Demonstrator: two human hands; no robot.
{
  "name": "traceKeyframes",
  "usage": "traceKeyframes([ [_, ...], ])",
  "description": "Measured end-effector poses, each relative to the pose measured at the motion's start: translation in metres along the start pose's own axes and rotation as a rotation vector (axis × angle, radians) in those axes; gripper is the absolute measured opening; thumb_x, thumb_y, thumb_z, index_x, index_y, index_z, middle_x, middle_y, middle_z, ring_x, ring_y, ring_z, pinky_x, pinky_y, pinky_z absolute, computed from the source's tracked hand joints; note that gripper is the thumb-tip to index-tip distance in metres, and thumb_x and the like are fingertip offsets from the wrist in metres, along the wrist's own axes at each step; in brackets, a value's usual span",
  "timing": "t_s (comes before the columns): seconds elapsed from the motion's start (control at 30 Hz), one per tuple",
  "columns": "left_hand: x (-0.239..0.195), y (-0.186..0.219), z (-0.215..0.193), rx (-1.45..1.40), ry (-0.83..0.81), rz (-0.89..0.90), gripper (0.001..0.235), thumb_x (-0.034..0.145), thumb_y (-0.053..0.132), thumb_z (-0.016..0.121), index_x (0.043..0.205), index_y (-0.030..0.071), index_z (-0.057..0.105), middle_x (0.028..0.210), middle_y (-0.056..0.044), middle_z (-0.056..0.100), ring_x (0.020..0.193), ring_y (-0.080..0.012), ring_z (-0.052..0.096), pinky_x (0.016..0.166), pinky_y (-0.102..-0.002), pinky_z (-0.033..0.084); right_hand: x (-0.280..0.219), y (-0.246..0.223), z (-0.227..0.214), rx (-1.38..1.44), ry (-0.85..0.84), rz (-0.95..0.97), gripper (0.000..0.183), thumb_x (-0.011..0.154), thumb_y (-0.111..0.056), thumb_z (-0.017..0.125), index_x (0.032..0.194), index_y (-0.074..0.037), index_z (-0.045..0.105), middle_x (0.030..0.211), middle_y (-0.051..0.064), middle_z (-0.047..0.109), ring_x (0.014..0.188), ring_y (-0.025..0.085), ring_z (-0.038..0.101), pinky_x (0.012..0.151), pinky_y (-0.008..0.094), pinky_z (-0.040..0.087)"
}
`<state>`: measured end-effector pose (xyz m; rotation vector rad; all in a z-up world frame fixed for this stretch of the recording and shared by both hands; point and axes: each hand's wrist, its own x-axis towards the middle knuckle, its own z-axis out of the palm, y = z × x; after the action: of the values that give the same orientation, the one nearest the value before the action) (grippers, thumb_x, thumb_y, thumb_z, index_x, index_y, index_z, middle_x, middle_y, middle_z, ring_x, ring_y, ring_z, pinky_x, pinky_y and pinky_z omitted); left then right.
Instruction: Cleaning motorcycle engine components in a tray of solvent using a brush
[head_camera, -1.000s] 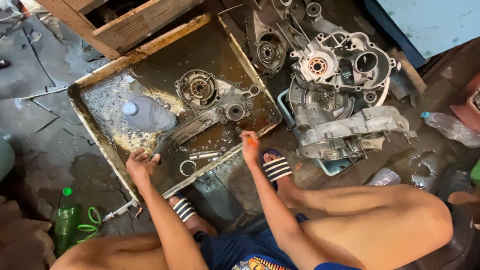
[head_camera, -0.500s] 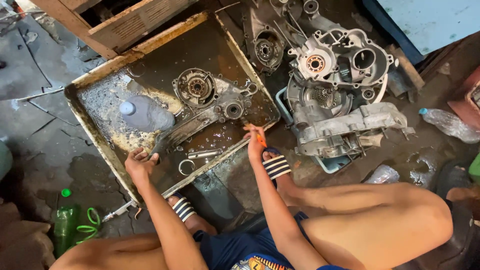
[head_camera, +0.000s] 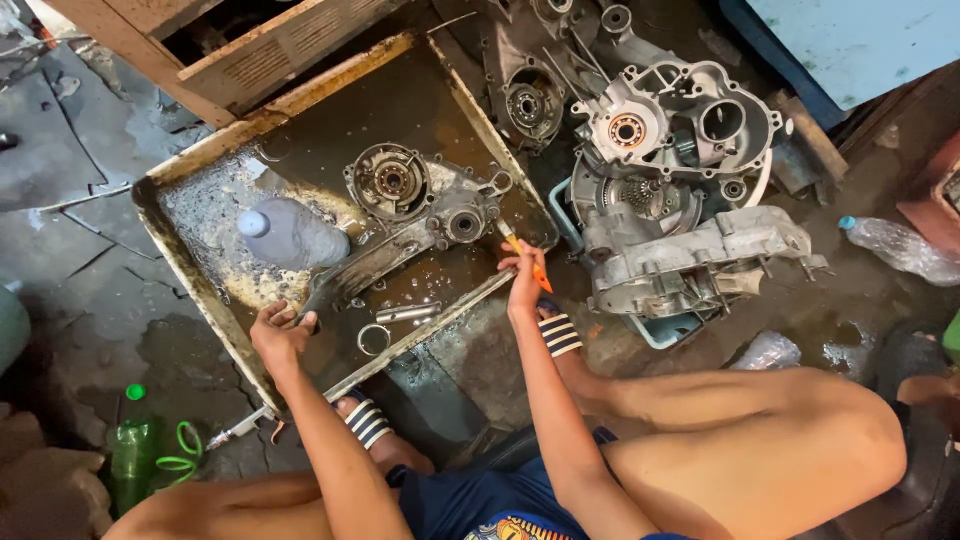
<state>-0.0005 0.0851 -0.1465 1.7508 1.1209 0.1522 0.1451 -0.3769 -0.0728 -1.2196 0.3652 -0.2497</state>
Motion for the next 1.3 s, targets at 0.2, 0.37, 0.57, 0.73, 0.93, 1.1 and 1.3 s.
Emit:
traceKeyframes([
  [0.2, -0.004, 0.002, -0.002, -0.006, -0.015, 0.034, 0.069, 0.067, 0.011, 0.100, 0.127, 0.004, 0.067, 0.092, -0.006, 0.068, 0.072, -0.0119, 0.065, 0.064, -0.028, 0.059, 0.005, 0.000, 0.004, -0.051, -0.030, 0.098, 0.023, 0.107, -0.029, 0.052, 0.113, -0.009, 0.061, 0.098, 0.022, 0.076, 0.054, 0.020, 0.068, 0.055, 0.022, 0.042],
  [0.37, -0.018, 0.018, -0.003, 0.001, -0.011, 0.028, 0.069, 0.067, 0.011, 0.100, 0.127, 0.004, 0.066, 0.092, -0.006, 0.067, 0.074, -0.0120, 0.065, 0.066, -0.028, 0.060, 0.001, 0.001, 0.002, -0.039, -0.025, 0.154, 0.022, 0.107, -0.028, 0.050, 0.116, -0.011, 0.060, 0.098, 0.021, 0.076, 0.054, 0.019, 0.069, 0.053, 0.022, 0.036],
  [0.57, -0.026, 0.027, -0.010, -0.008, -0.011, 0.016, 0.072, 0.067, 0.011, 0.100, 0.129, 0.004, 0.064, 0.093, -0.006, 0.066, 0.076, -0.0112, 0.064, 0.068, -0.026, 0.060, -0.001, 0.002, 0.007, -0.004, -0.010, 0.137, 0.019, 0.106, -0.026, 0.052, 0.114, -0.010, 0.060, 0.097, 0.022, 0.076, 0.053, 0.020, 0.067, 0.054, 0.022, 0.038],
  [0.73, -0.048, 0.055, -0.015, 0.003, 0.001, 0.003, 0.070, 0.068, 0.009, 0.099, 0.129, 0.003, 0.065, 0.094, -0.007, 0.067, 0.077, -0.0123, 0.064, 0.070, -0.027, 0.059, -0.001, 0.012, 0.003, -0.002, -0.026, 0.103, 0.019, 0.105, -0.026, 0.055, 0.112, -0.009, 0.061, 0.094, 0.022, 0.076, 0.052, 0.021, 0.066, 0.056, 0.023, 0.042],
  [0.93, -0.050, 0.057, -0.014, -0.017, 0.002, 0.002, 0.067, 0.070, 0.010, 0.098, 0.129, 0.005, 0.065, 0.094, -0.008, 0.068, 0.077, -0.0128, 0.066, 0.069, -0.029, 0.060, -0.006, 0.015, 0.003, -0.133, -0.033, 0.059, 0.020, 0.106, -0.023, 0.054, 0.115, -0.007, 0.063, 0.098, 0.019, 0.076, 0.055, 0.016, 0.067, 0.060, 0.021, 0.046],
  [1.1, -0.047, 0.050, -0.010, 0.271, 0.079, -0.057, 0.056, 0.072, 0.023, 0.098, 0.122, 0.020, 0.071, 0.098, 0.002, 0.075, 0.090, -0.0154, 0.073, 0.081, -0.037, 0.057, -0.003, 0.043, -0.009, -0.108, -0.037, 0.137, 0.020, 0.105, -0.026, 0.056, 0.115, -0.009, 0.061, 0.099, 0.018, 0.076, 0.056, 0.016, 0.067, 0.056, 0.020, 0.042],
  [1.3, -0.044, 0.048, 0.001, 0.412, 0.153, -0.124, 0.050, 0.072, 0.035, 0.095, 0.116, 0.036, 0.071, 0.098, 0.016, 0.074, 0.096, -0.0121, 0.071, 0.090, -0.040, 0.051, -0.002, 0.049, -0.010, -0.099, -0.054, 0.197, 0.022, 0.106, -0.029, 0.049, 0.116, -0.011, 0.057, 0.093, 0.015, 0.077, 0.056, 0.014, 0.068, 0.055, 0.019, 0.038],
])
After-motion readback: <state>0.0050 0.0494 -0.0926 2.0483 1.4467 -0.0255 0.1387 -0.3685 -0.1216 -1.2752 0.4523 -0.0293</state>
